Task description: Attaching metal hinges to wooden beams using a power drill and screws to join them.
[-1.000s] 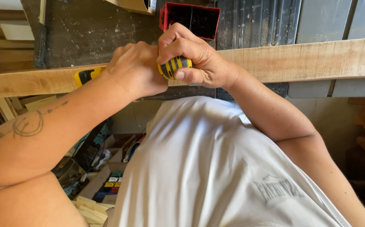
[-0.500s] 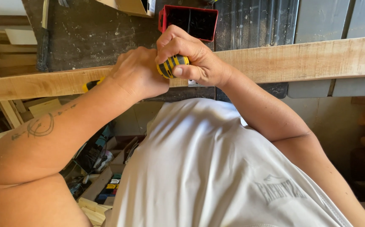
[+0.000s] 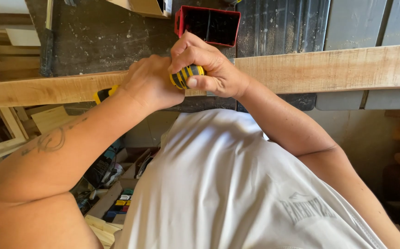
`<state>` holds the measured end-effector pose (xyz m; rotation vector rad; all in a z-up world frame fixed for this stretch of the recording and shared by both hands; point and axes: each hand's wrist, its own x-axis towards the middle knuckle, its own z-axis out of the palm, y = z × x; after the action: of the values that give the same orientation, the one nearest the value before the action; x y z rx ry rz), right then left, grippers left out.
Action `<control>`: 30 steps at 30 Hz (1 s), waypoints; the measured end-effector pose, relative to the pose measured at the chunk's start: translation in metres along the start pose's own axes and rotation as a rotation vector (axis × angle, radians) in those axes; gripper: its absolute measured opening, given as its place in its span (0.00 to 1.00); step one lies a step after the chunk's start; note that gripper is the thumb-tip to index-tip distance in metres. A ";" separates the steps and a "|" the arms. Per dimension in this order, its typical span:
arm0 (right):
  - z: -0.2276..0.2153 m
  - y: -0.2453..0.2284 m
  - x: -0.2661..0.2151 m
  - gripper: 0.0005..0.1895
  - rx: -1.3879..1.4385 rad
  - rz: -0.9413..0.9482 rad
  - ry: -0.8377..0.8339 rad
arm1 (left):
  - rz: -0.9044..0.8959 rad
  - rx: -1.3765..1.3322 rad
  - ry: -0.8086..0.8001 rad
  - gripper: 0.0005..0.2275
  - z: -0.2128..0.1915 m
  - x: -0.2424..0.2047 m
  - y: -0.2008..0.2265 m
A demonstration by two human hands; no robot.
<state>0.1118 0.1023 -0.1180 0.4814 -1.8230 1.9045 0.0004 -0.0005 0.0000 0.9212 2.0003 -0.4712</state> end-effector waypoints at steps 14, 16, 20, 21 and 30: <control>-0.041 0.004 -0.068 0.39 -0.384 0.360 0.017 | 0.028 -0.262 0.237 0.04 0.084 -0.003 -0.118; -0.061 0.015 -0.102 0.19 -0.806 0.616 0.101 | 0.135 -0.691 0.676 0.16 0.107 -0.009 -0.167; -0.072 0.023 -0.162 0.42 -1.067 0.691 0.066 | 0.266 -0.880 0.989 0.05 0.145 0.034 -0.245; -0.065 0.018 -0.159 0.48 -1.108 0.763 0.020 | 0.100 -1.012 1.100 0.06 0.153 0.062 -0.264; -0.074 0.028 -0.163 0.72 -1.263 1.092 -0.393 | 0.099 -1.193 1.530 0.23 0.175 0.354 -0.320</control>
<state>0.2371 0.1612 -0.2350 -0.7673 -3.4109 0.5923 -0.2717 -0.1669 -0.3965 0.4869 2.6977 1.8533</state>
